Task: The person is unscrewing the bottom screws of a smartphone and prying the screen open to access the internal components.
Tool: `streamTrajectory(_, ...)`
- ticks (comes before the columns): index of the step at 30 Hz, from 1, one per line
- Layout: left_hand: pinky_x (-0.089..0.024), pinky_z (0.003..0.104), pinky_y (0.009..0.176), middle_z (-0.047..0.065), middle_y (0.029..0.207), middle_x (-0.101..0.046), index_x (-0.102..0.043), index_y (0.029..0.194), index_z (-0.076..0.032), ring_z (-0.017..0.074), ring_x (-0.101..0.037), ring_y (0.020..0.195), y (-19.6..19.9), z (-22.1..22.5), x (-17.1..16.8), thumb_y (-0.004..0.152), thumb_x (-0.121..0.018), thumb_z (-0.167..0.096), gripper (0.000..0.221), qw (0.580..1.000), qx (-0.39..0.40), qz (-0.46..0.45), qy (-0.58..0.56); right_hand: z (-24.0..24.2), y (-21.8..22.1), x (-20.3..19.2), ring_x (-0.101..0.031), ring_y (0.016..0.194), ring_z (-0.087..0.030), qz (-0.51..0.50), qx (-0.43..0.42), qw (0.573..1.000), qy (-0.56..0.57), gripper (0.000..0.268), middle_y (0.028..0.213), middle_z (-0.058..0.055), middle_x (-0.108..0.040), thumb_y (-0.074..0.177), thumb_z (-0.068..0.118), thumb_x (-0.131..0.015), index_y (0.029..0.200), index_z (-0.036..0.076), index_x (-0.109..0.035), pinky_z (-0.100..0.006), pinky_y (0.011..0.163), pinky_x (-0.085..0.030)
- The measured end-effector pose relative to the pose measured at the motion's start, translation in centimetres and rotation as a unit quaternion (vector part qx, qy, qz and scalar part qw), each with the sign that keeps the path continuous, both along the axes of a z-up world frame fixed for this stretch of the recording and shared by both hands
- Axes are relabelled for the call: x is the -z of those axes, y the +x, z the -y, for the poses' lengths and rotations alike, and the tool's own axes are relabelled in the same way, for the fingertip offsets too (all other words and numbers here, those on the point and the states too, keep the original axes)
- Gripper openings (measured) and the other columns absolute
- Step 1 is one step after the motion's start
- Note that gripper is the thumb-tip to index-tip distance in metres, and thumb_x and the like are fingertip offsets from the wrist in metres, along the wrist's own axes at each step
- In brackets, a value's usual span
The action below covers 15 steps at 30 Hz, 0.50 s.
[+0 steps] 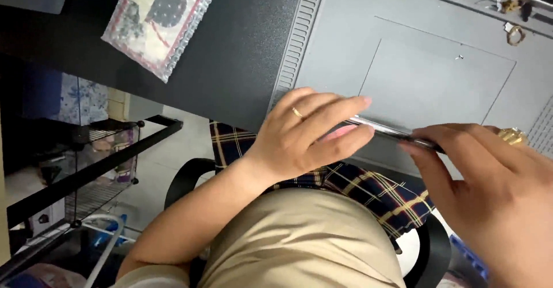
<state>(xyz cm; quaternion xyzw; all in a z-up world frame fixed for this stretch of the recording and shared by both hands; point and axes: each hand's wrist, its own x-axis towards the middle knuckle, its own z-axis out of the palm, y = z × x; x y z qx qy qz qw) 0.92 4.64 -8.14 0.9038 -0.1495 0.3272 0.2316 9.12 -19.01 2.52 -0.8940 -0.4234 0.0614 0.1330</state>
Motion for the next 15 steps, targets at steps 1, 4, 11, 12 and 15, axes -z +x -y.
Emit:
streamTrajectory(1,-0.059,0.034,0.089,0.001,0.130,-0.074,-0.061,0.126,-0.024,0.0161,-0.077,0.105,0.03,-0.05,-0.12,0.111,-0.082,-0.012,0.028,1.000,0.000,0.001,0.000,-0.06,-0.01,-0.05,-0.075,0.088,-0.025,0.001,0.000,1.000,0.000,0.016,0.102,-0.006,-0.080,0.115,0.016,-0.087,0.111,0.002,-0.080,-0.039,0.073,-0.055)
streamTrajectory(4,-0.060,0.033,0.091,0.003,0.135,-0.073,-0.063,0.125,-0.025,0.0154,-0.080,0.105,0.13,-0.18,-0.49,0.110,-0.084,-0.009,0.030,1.000,0.001,0.002,0.020,-0.21,0.05,-0.17,-0.073,0.087,-0.025,0.005,0.012,1.000,-0.007,0.016,0.102,-0.004,-0.080,0.116,0.017,-0.087,0.111,0.003,-0.080,-0.040,0.075,-0.055)
streamTrajectory(11,-0.063,0.030,0.091,0.005,0.135,-0.074,-0.062,0.128,-0.026,0.0142,-0.083,0.105,-0.05,0.01,-0.28,0.110,-0.084,-0.011,0.031,0.999,-0.002,0.014,0.040,-0.15,0.12,-0.31,-0.073,0.085,-0.020,0.019,0.021,0.999,-0.039,0.020,0.098,0.002,-0.078,0.117,0.027,-0.085,0.111,0.008,-0.080,-0.036,0.068,-0.052)
streamTrajectory(12,-0.065,0.031,0.090,0.006,0.134,-0.075,-0.062,0.132,-0.024,0.0165,-0.084,0.105,-0.07,0.13,-0.14,0.112,-0.080,-0.011,0.030,1.000,0.002,0.016,0.024,-0.02,0.06,-0.32,-0.075,0.090,-0.018,0.039,0.020,0.998,-0.053,0.021,0.101,0.006,-0.079,0.119,0.032,-0.084,0.112,0.012,-0.080,-0.034,0.067,-0.052)
streamTrajectory(15,-0.066,0.034,0.090,0.010,0.132,-0.075,-0.064,0.134,-0.021,0.0217,-0.087,0.108,-0.33,0.51,0.18,0.113,-0.073,-0.007,0.026,0.999,0.022,0.003,-0.023,0.15,0.04,0.00,-0.068,0.075,-0.020,0.059,0.014,0.997,-0.055,0.021,0.102,0.009,-0.079,0.118,0.036,-0.083,0.108,0.017,-0.078,-0.035,0.061,-0.047)
